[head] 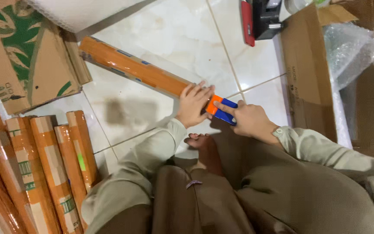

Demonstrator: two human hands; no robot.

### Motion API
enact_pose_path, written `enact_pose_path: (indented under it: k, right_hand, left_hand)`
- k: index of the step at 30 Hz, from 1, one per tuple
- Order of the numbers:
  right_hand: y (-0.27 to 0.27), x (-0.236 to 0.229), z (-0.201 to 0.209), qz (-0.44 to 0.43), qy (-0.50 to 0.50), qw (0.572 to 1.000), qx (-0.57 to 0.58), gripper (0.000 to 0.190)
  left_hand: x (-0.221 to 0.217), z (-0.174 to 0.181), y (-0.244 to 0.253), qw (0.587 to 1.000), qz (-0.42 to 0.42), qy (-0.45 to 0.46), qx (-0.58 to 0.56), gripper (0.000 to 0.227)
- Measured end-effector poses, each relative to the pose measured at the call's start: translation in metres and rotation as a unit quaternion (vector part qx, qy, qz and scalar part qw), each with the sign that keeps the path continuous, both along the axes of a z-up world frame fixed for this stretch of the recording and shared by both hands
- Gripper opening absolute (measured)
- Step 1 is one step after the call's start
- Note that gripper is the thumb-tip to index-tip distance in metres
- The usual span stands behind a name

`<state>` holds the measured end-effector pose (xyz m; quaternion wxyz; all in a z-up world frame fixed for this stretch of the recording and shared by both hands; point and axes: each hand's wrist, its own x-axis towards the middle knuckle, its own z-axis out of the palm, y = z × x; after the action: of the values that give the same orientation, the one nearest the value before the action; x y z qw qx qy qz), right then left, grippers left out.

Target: The person wraps a roll of bubble wrap in a piece of cardboard, securing it with a tape dispenser. They then place the wrapped item aside and use a ruler and a utility knife to cut a sheet of bubble wrap on the floor.

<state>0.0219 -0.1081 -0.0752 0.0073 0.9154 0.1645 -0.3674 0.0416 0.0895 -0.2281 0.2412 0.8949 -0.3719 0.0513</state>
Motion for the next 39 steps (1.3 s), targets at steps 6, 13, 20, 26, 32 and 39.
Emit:
enact_pose_path:
  k: [6,13,20,26,32,39]
  right_hand:
    - [-0.006,-0.001,-0.001,-0.007,0.000,0.999,0.035,0.080]
    - [-0.023,-0.003,0.002,-0.038,-0.028,0.996,0.070,0.075]
    - [-0.066,-0.006,0.082,-0.064,-0.034,0.992,0.108,0.070]
    - [-0.114,-0.051,0.270,-0.010,-0.267,0.946,0.181,0.090]
    - [-0.080,-0.061,0.282,0.019,-0.291,0.937,0.191,0.086]
    - [-0.050,-0.056,0.240,0.104,-0.326,0.904,0.257,0.076]
  left_hand:
    - [0.006,0.012,-0.013,0.996,0.041,-0.006,0.082,0.123]
    - [0.032,0.016,-0.027,0.959,-0.014,0.116,0.257,0.091]
    - [0.021,0.084,-0.063,0.984,-0.016,0.106,0.143,0.068]
    - [-0.016,0.329,-0.089,0.950,-0.066,0.200,-0.231,0.057]
    - [-0.016,0.333,-0.038,0.841,-0.168,0.281,-0.430,0.063]
    - [0.007,0.320,0.024,0.843,-0.151,0.274,-0.437,0.058]
